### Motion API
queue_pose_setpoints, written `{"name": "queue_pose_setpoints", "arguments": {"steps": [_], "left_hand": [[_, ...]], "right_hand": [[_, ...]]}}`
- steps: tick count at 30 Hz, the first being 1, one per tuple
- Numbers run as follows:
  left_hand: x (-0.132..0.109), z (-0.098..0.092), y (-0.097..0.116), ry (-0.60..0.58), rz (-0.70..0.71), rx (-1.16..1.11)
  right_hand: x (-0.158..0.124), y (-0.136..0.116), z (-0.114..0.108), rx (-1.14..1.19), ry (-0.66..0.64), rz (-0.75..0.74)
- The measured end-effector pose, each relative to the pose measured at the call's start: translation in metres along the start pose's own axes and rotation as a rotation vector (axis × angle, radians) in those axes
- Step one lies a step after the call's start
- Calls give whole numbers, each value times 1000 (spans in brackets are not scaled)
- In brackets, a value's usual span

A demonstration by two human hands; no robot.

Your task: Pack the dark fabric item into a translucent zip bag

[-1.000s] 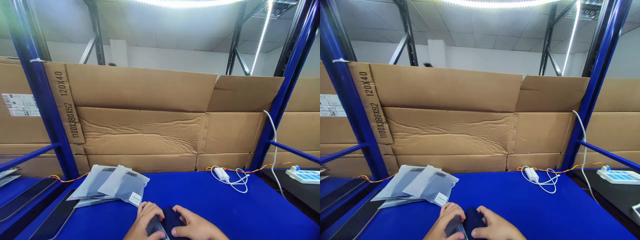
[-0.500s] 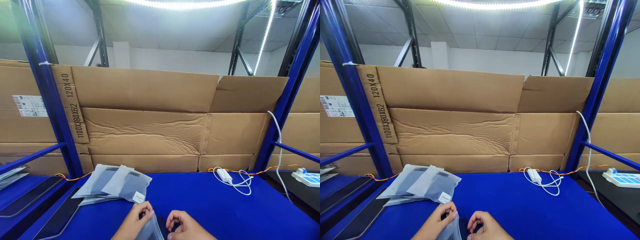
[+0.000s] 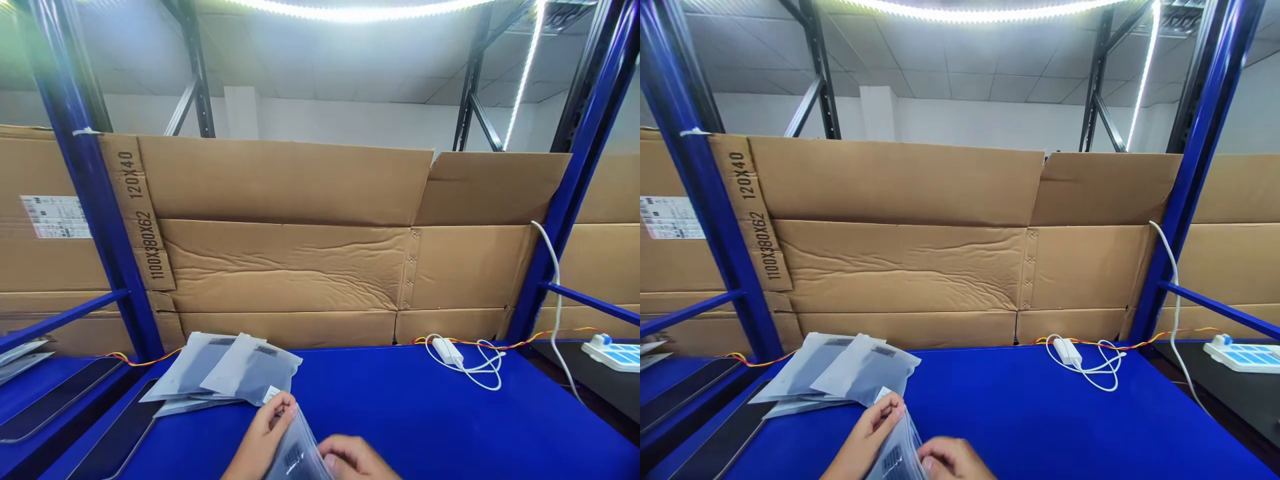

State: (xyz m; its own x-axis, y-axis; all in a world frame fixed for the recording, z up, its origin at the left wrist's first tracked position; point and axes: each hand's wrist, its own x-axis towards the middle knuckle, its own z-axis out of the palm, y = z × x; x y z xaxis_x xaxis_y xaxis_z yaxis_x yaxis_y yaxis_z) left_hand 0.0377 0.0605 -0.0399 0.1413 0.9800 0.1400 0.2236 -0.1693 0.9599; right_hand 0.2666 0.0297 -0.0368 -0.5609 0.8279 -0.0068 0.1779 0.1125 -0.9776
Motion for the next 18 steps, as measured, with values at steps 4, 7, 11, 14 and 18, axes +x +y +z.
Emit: {"name": "queue_pose_setpoints", "arguments": {"steps": [4,7,11,14,18], "left_hand": [[2,-9,0,308,-31,-131],[-1,-11,3,441,-101,-259],[-7,-7,15,43,-250,-491],[-10,1,18,-279,-284,-363],[-11,19,5,-372,-173,-45]], "right_hand": [[4,16,-23,107,300,-20],[9,25,-32,226,276,13],[10,26,-36,230,329,-27],[10,27,-31,196,271,-58],[14,30,-14,233,30,-71]]}}
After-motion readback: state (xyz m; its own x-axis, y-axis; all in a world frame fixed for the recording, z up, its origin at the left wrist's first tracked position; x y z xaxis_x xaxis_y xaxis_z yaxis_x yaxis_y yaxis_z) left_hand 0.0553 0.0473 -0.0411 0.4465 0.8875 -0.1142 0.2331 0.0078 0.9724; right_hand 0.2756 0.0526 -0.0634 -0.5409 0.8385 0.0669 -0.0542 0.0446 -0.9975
